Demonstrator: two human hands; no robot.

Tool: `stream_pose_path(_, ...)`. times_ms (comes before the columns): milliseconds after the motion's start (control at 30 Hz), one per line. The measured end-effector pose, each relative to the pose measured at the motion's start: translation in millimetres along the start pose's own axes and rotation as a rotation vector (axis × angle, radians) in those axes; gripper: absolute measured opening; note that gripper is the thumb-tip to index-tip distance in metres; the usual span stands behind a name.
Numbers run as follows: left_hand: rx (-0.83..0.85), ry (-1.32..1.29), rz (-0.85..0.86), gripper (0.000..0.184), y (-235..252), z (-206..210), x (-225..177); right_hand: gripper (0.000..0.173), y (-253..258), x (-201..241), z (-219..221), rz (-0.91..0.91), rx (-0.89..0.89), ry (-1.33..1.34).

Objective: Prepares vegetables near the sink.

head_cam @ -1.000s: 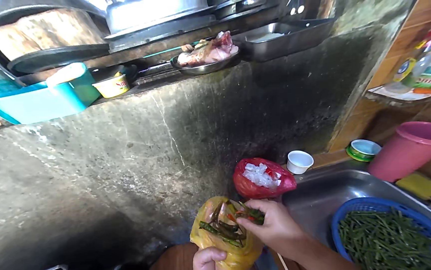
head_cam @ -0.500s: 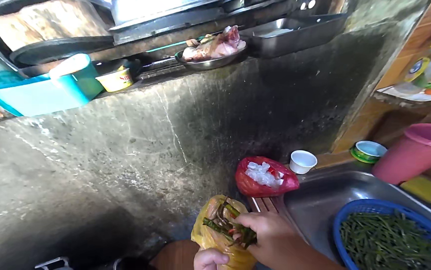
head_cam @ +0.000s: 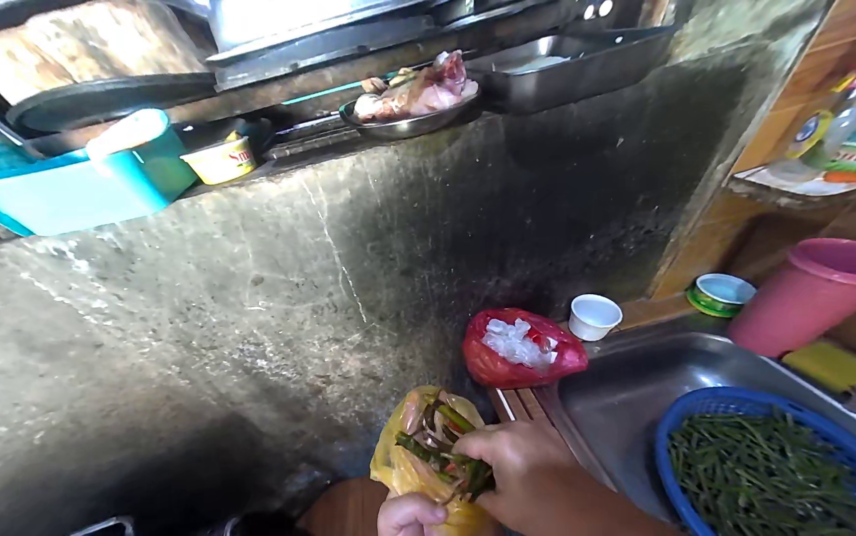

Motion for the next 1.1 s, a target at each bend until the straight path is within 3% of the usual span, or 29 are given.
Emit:
stream_pose_path(267,0.0,0.027,0.002,0.027,2.3,0.2,-1.9,0.03,3.6,-4.4,3.4,0.029,0.134,0.05)
stream_pose_path(400,-0.046,0.021,0.005,0.028,3.0,-3.8,-3.0,0.021,11.6,-31.7,1.4,0.008,0.085,0.585)
stream_pose_path(500,-0.065,0.015,0.011,0.028,4.1,-4.8,-3.0,0.012,16.1,-45.2,12.5,0.065,0.149,0.961)
stream_pose_path(567,-0.101,0.03,0.009,0.027,5.0,-4.2,-1.8,0.014,16.4,-45.0,14.0,0.039,0.147,0.905)
stream_pose_path(733,-0.163,0.022,-0.04,0.026,8.4,1.6,7.4,0.029,14.6,-23.2,10.1,-0.038,0.116,0.336)
stream_pose_path(800,-0.165,0.027,-0.048,0.026,9.1,1.7,8.0,0.032,15.1,-23.0,8.8,-0.028,0.132,0.326)
stream_pose_path(900,-0.171,0.07,-0.026,0.025,10.1,-0.9,4.2,0.021,16.8,-40.9,7.9,-0.025,0.022,0.766)
stream_pose_path(967,-0.192,0.089,-0.009,0.025,10.1,-5.0,2.2,0.015,17.3,-53.3,12.2,0.106,0.029,1.122)
stream_pose_path(1100,-0.185,0.122,-0.017,0.025,10.3,-5.8,3.8,0.012,20.2,-62.6,16.5,0.187,0.064,1.24)
Point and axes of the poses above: each hand's wrist, its own y-axis towards the middle knuckle, its own z-axis out of the palm, x = y × z, the point moved 8 cm from there along y, towards the middle knuckle, and after that the axes turned 7 degrees about -y, right-handed, at the moved point
